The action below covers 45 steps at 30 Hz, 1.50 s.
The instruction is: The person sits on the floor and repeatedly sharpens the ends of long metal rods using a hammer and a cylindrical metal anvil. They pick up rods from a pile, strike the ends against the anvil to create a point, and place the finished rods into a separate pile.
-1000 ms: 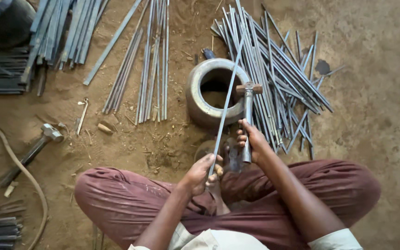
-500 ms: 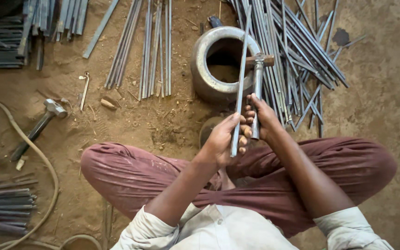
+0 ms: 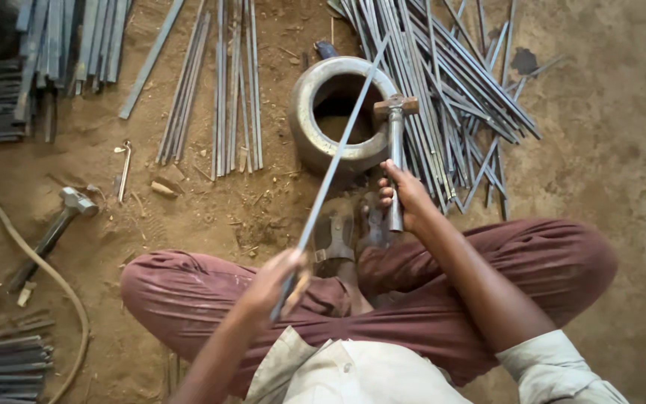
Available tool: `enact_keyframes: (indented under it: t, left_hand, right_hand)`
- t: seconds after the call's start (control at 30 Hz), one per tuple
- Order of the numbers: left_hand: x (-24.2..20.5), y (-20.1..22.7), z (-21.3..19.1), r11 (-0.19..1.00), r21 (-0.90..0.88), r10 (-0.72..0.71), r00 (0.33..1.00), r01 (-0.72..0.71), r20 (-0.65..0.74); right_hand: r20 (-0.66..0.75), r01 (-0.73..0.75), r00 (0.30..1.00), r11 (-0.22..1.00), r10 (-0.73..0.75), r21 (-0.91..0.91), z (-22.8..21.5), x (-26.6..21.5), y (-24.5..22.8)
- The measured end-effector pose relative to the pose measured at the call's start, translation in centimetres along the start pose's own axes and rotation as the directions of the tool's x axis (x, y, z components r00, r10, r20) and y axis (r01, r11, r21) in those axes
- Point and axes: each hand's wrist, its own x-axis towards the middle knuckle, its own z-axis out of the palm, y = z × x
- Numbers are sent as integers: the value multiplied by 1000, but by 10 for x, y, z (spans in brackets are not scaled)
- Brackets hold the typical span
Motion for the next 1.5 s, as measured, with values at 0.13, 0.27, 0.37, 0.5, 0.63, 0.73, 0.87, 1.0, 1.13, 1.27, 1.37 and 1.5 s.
enact_keyframes:
  t: [0.13,0.27,0.37,0.5,0.63,0.73,0.87,1.0,1.13,1.27,1.37,1.5]
  left_hand:
    - [-63,-36,-58,970,184,-130,978,161,-166]
    - [-84,-82,-91,963,255,-58,989,92,-138]
    - [-89,-86,-107,792,596,238,966,-134,-98]
    - [-103,-22,-117,379,902,377,855,209,-356]
    - [-100,52,-116,-80,828,344,795,555,-500]
    - [-88,87,-126,-70,865,433,797,497,-422]
    - [-72,115,-177,-42,843,435,769,537,-468]
    - [-45,135,-251,-1,900,529,764,437,-370]
    - [-4,117,-294,86,943,576,756,321,-310]
    - [11,99,-302,183,935,622,700,305,-350]
    - [13,92,-294,73,937,667,682,341,-300]
    - [4,99,-288,66,945,714,646,319,-268]
  right_hand:
    - [28,12,1000,999,-13,30,4,-1,0]
    - [-1,0,1000,1000,0,21,9,-5,-1]
    - [-4,1,1000,1000,-1,2,9,-10,1]
    - [11,5,1000,1000,-5,-14,16,-6,-2]
    - [-22,9,1000,998,-11,-60,13,-8,3]
    - [-23,9,1000,998,-10,-64,13,-6,1]
    - [-40,12,999,996,-16,-87,11,-4,0]
    - [-50,5,999,998,-8,-63,14,-1,3]
    - [-50,28,998,990,-35,-136,10,-3,-1]
    - [-58,53,996,979,-65,-197,11,-3,3]
    - [-66,63,994,963,-82,-260,7,-3,9]
    - [-82,63,992,942,-95,-329,10,5,11]
